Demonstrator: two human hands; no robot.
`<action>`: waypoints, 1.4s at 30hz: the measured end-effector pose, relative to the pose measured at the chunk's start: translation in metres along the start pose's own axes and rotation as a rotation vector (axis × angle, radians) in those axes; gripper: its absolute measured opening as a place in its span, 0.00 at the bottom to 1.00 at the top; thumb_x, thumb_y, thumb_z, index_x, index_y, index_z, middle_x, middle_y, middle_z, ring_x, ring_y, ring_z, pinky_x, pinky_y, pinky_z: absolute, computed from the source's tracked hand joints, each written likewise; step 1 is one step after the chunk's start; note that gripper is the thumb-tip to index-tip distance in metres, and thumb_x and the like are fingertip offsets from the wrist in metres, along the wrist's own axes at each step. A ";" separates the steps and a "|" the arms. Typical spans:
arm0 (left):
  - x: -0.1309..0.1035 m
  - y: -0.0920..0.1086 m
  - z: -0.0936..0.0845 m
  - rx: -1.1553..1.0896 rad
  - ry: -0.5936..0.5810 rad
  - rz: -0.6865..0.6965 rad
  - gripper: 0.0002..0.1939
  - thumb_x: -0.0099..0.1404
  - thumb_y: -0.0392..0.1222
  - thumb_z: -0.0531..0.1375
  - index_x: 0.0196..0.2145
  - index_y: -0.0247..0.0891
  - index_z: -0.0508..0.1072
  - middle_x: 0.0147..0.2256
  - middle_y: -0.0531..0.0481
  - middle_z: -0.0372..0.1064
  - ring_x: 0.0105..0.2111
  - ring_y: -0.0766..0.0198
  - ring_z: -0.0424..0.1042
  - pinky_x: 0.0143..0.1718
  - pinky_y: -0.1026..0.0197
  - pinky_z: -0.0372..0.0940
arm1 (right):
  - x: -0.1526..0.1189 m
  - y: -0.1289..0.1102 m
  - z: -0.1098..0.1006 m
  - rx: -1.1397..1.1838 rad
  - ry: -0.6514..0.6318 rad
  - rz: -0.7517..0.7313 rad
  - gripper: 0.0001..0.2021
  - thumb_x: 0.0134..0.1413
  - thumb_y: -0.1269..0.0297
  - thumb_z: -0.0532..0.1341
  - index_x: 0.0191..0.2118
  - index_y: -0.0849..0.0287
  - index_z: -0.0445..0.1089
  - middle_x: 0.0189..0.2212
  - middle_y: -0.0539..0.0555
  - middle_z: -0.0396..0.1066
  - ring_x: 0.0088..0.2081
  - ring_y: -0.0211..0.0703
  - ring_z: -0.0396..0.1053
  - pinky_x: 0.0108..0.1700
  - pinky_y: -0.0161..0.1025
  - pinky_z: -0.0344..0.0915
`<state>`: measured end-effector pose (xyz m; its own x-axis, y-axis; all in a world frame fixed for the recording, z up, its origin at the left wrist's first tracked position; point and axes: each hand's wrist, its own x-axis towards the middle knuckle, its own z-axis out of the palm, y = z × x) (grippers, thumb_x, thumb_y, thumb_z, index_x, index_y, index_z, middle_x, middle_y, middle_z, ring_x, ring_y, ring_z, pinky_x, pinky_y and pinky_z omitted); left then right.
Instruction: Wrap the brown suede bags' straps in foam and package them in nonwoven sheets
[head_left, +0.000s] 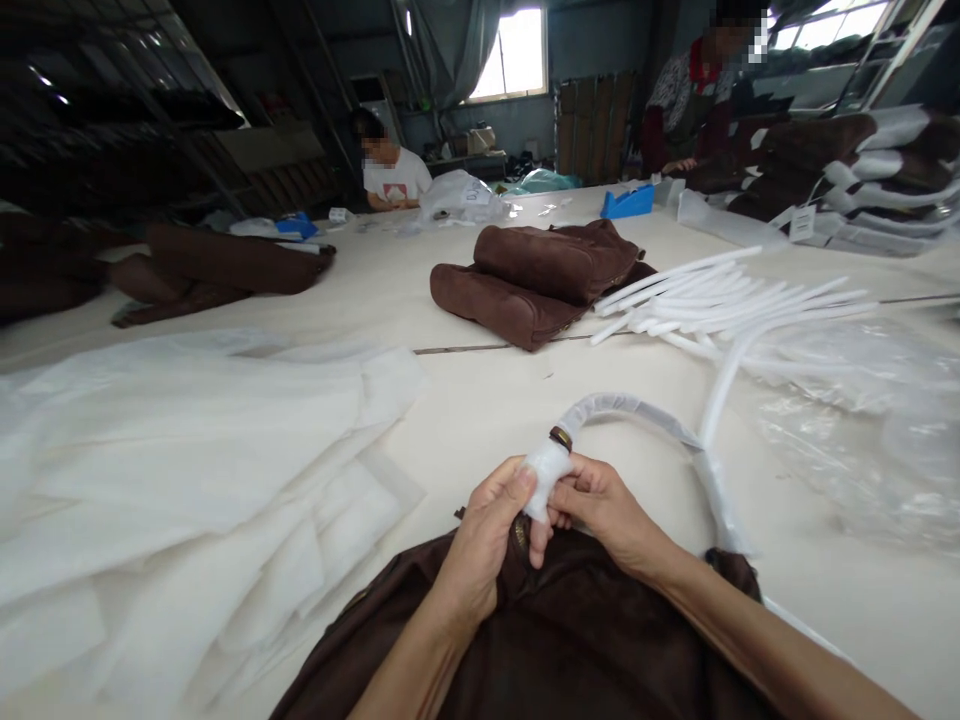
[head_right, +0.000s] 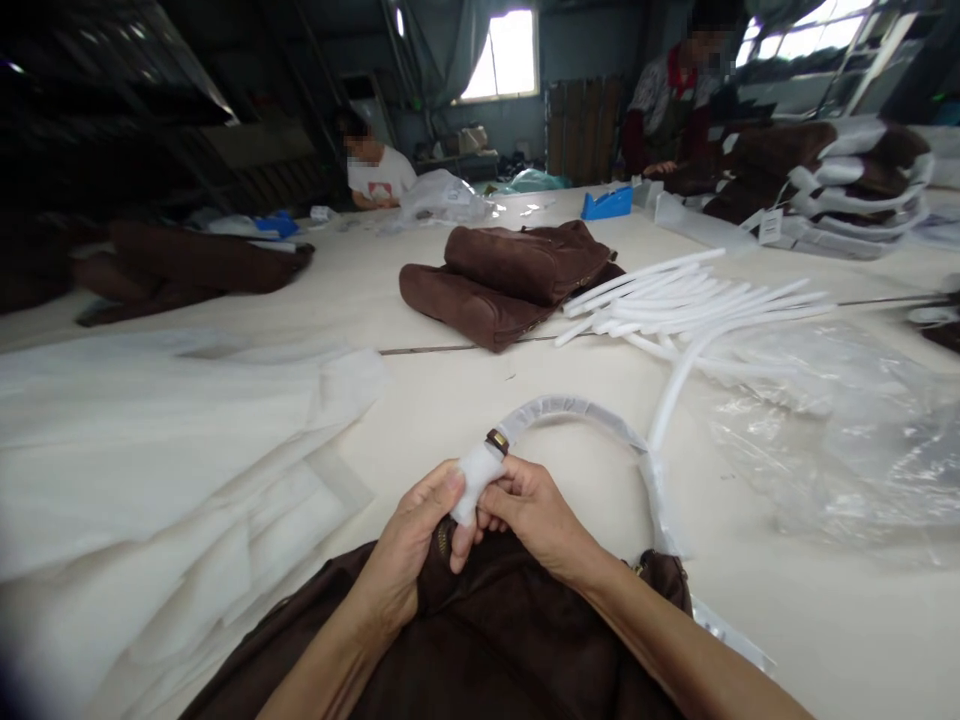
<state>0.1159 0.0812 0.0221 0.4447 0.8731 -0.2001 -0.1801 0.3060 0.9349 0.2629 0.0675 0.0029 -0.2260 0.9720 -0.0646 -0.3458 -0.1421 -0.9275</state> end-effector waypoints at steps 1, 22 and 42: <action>0.000 0.000 0.000 0.000 -0.005 0.007 0.21 0.69 0.57 0.56 0.37 0.34 0.73 0.19 0.53 0.65 0.16 0.71 0.59 0.21 0.69 0.56 | 0.000 0.001 0.000 0.002 0.008 -0.010 0.16 0.55 0.50 0.66 0.31 0.59 0.68 0.20 0.48 0.70 0.22 0.36 0.65 0.29 0.35 0.56; 0.005 -0.010 0.009 0.022 -0.124 -0.014 0.30 0.66 0.54 0.60 0.58 0.32 0.62 0.18 0.56 0.63 0.15 0.68 0.61 0.17 0.69 0.59 | 0.006 0.016 0.005 0.168 0.249 0.086 0.17 0.50 0.51 0.68 0.36 0.58 0.66 0.16 0.47 0.69 0.09 0.38 0.60 0.11 0.35 0.60; 0.018 -0.006 -0.003 0.061 0.202 0.016 0.21 0.57 0.59 0.63 0.30 0.37 0.65 0.16 0.55 0.66 0.13 0.70 0.62 0.16 0.71 0.55 | -0.037 -0.042 -0.034 -0.092 0.428 0.084 0.24 0.42 0.49 0.71 0.41 0.61 0.75 0.36 0.56 0.75 0.35 0.43 0.74 0.40 0.39 0.72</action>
<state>0.1218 0.0963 0.0123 0.2559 0.9379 -0.2342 -0.1296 0.2734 0.9531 0.3172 0.0435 0.0318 0.1539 0.9505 -0.2700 -0.2554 -0.2257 -0.9401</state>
